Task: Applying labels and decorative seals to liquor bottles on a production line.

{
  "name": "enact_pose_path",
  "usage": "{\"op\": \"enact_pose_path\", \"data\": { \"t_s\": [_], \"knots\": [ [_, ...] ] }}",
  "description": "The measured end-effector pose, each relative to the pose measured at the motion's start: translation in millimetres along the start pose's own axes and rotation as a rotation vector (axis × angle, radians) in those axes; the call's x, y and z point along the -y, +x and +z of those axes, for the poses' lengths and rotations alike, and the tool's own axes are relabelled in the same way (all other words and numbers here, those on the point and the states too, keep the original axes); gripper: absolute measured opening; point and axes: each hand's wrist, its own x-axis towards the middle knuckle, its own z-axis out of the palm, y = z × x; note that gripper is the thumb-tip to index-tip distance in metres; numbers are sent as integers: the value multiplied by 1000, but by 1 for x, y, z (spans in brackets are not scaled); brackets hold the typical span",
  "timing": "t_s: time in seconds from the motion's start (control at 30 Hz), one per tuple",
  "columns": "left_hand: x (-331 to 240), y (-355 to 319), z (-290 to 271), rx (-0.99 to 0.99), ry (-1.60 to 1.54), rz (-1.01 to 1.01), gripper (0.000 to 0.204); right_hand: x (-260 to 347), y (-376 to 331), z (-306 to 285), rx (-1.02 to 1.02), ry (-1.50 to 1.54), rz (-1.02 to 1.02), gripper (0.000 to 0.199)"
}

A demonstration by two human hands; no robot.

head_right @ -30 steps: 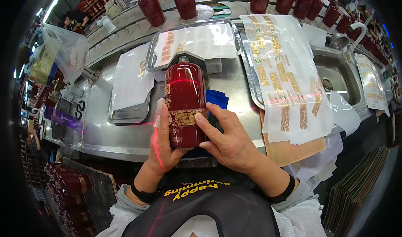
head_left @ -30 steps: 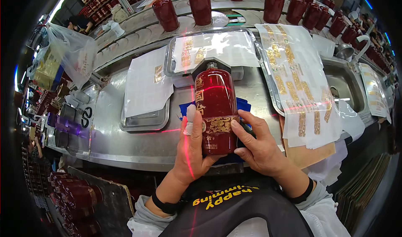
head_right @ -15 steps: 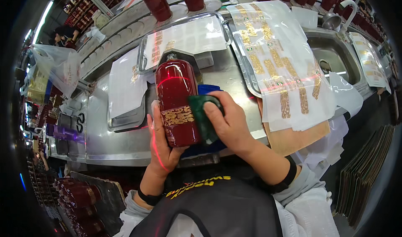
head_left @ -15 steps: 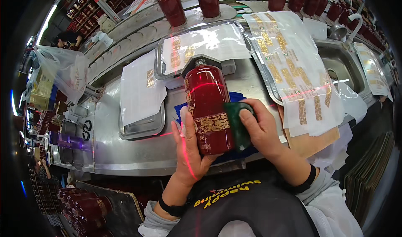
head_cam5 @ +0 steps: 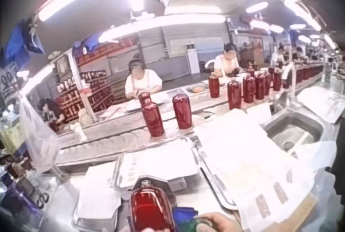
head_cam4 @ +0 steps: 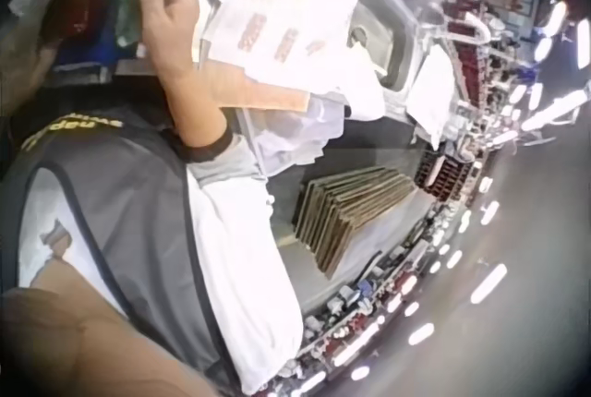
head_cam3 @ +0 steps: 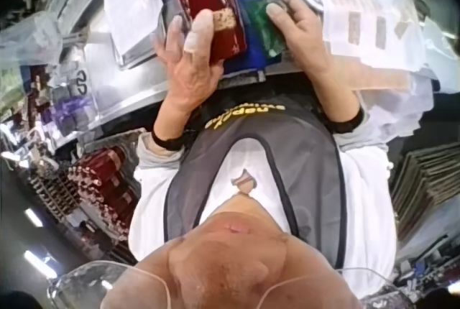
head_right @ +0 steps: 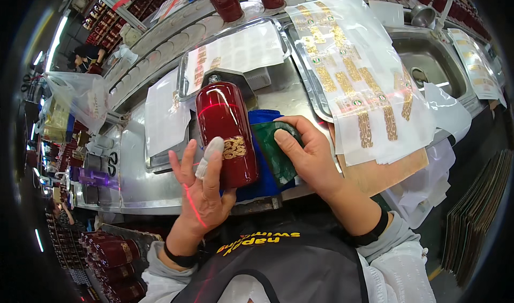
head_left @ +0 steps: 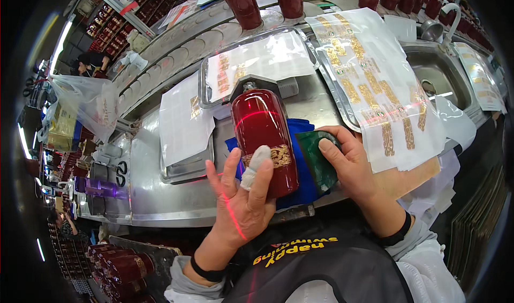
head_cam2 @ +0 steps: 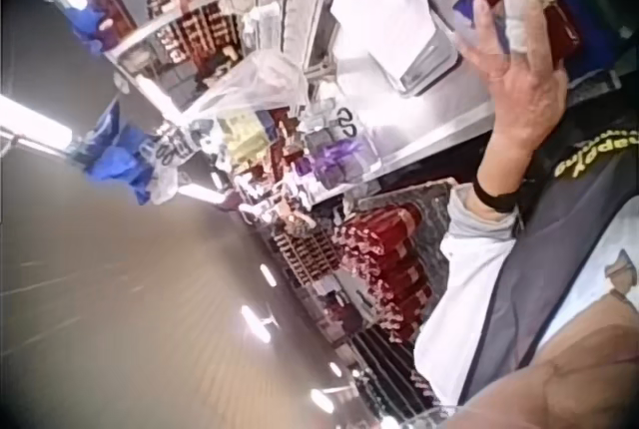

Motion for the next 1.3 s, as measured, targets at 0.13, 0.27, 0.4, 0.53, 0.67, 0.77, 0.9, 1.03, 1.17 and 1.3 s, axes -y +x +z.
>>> {"op": "enact_pose_path", "data": {
  "t_s": [0.13,0.27,0.4,0.53,0.67,0.77,0.9,1.03,1.17,1.3],
  "knots": [
    [-12,22,-9,145,198,51,76,-2,1,-3,16,4,42,28],
    [-9,30,-1,93,265,181,86,4,6,1,19,-235,-33,27],
    [0,17,9,-40,-2,1,103,17,11,9,-44,-609,-488,24],
    [8,-1,19,-130,-200,-173,120,38,15,5,450,-876,-823,21],
    [10,-14,25,-136,-238,-180,113,47,34,16,346,-671,-558,23],
    [11,-17,27,-167,-245,-187,110,52,31,21,340,-890,-960,21],
    [12,-21,31,-162,-230,-180,107,55,31,22,596,-672,-546,21],
    [17,-24,31,-166,-234,-171,101,49,36,23,351,-759,-817,23],
    [18,-25,33,-226,-242,-147,96,48,38,24,662,-681,-707,23],
    [18,-20,25,-220,-228,-154,96,53,41,29,204,-909,-982,19]
  ]
}}
